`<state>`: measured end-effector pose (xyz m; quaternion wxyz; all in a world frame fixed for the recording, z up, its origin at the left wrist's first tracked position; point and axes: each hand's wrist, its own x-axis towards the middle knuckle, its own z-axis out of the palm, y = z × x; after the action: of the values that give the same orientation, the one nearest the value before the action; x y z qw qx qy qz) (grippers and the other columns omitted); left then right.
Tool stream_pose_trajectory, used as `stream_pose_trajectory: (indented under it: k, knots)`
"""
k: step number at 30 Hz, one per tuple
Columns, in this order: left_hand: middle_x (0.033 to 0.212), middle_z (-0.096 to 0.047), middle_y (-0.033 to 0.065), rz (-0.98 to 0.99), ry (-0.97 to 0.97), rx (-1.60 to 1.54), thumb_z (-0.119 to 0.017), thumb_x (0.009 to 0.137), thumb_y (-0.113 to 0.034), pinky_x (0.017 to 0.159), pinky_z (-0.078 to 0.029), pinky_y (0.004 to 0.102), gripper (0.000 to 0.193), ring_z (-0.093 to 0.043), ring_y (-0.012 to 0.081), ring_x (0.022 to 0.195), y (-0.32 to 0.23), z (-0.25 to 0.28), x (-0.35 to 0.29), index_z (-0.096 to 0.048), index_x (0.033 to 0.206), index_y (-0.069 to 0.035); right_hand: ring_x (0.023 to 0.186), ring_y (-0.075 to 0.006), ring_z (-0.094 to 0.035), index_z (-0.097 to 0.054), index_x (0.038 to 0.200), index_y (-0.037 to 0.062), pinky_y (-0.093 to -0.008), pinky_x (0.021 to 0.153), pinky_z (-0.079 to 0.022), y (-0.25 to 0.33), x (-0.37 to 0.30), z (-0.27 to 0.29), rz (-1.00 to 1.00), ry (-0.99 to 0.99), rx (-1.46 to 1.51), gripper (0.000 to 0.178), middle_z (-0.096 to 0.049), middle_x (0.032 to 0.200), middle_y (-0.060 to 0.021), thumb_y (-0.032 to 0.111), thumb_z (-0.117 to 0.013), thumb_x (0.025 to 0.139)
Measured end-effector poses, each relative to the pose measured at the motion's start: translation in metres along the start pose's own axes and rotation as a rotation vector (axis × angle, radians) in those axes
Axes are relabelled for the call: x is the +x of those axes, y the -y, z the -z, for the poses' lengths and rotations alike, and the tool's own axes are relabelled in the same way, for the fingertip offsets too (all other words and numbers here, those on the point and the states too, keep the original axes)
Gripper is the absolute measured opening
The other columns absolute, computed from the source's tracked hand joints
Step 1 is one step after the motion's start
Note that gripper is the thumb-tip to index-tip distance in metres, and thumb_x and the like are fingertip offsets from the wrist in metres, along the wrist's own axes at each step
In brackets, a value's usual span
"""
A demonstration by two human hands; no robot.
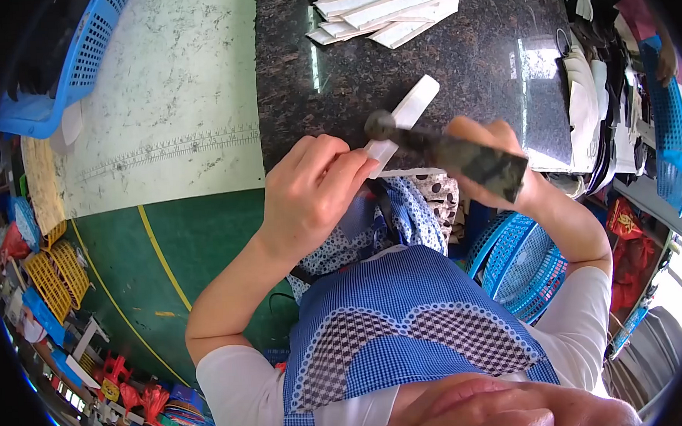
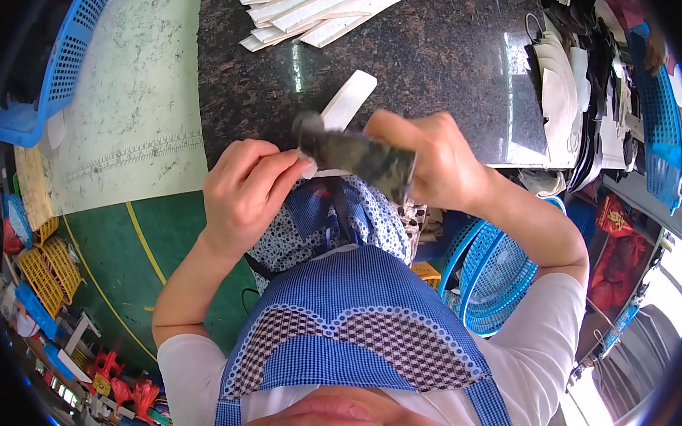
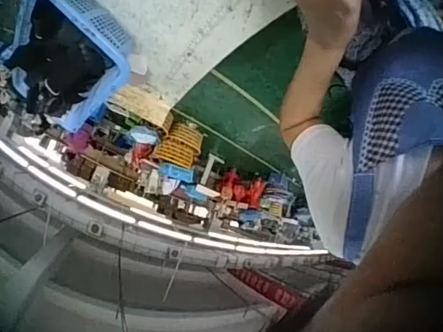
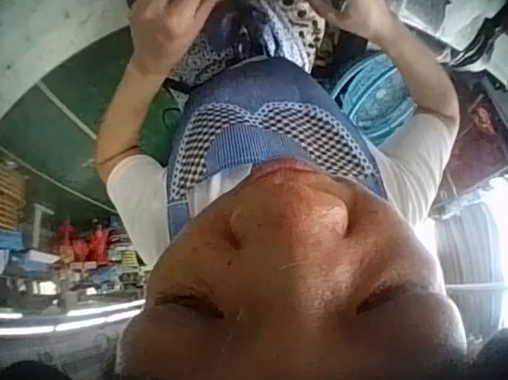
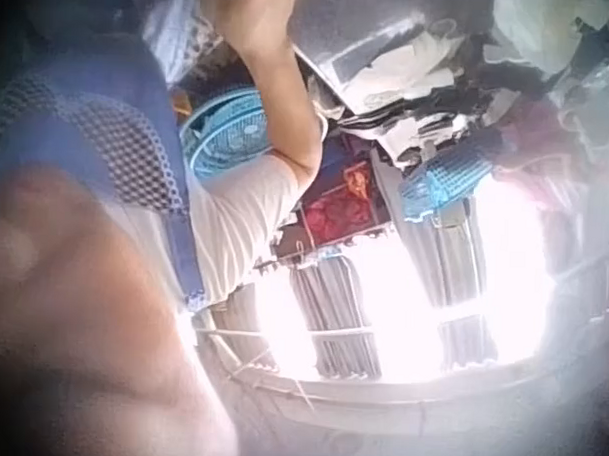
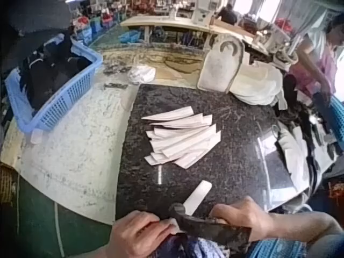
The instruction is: Assembling shoe components by attaching reinforcements to shoe upper parts.
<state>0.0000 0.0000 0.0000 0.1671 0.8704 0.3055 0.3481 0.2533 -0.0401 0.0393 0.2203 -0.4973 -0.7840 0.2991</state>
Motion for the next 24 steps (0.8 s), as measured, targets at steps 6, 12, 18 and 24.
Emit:
stream_pose_trajectory:
  k: [6,12,18,24]
  knots:
    - [0.075,-0.053,0.0019,-0.028,-0.058,0.024,-0.080,0.070,-0.008,0.051,-0.045,0.0275,0.019,-0.054,0.0163,0.062,-0.011,-0.008,-0.007,-0.065,0.080,-0.005,0.055,-0.0333,-0.062,-0.056,0.093,0.0049,-0.0414,0.049,-0.046,0.011,-0.008,0.007,-0.028,0.042,0.063,0.015,-0.057,0.061,-0.0139,0.011,-0.066,0.084]
    - [0.074,-0.051,0.0018,-0.062,-0.081,0.057,-0.077,0.075,-0.011,0.051,-0.045,0.0272,0.016,-0.053,0.0151,0.061,-0.009,-0.010,-0.009,-0.063,0.078,-0.004,0.055,-0.0317,-0.062,-0.056,0.092,0.0043,-0.0404,0.048,-0.047,0.019,-0.003,0.005,0.037,0.068,-0.009,0.017,-0.059,0.063,-0.0122,0.010,-0.067,0.081]
    - [0.062,-0.050,-0.0054,-0.123,0.099,0.131,-0.067,0.069,-0.010,0.049,-0.041,0.0245,0.030,-0.053,0.0107,0.058,-0.017,-0.007,-0.023,-0.073,0.098,-0.013,0.053,-0.0299,-0.062,-0.056,0.092,0.0036,-0.0391,0.046,-0.047,0.019,0.003,0.006,0.072,0.092,-0.063,0.018,-0.058,0.061,-0.0108,0.009,-0.069,0.080]
    - [0.067,-0.059,-0.0008,-0.040,0.206,0.063,-0.069,0.074,-0.010,0.051,-0.048,0.0277,0.023,-0.059,0.0140,0.058,-0.021,-0.003,-0.025,-0.070,0.097,-0.011,0.051,-0.0287,-0.062,-0.055,0.092,0.0042,-0.0394,0.046,-0.047,0.021,0.001,0.004,0.066,0.061,-0.067,0.016,-0.057,0.059,-0.0100,0.009,-0.068,0.082]
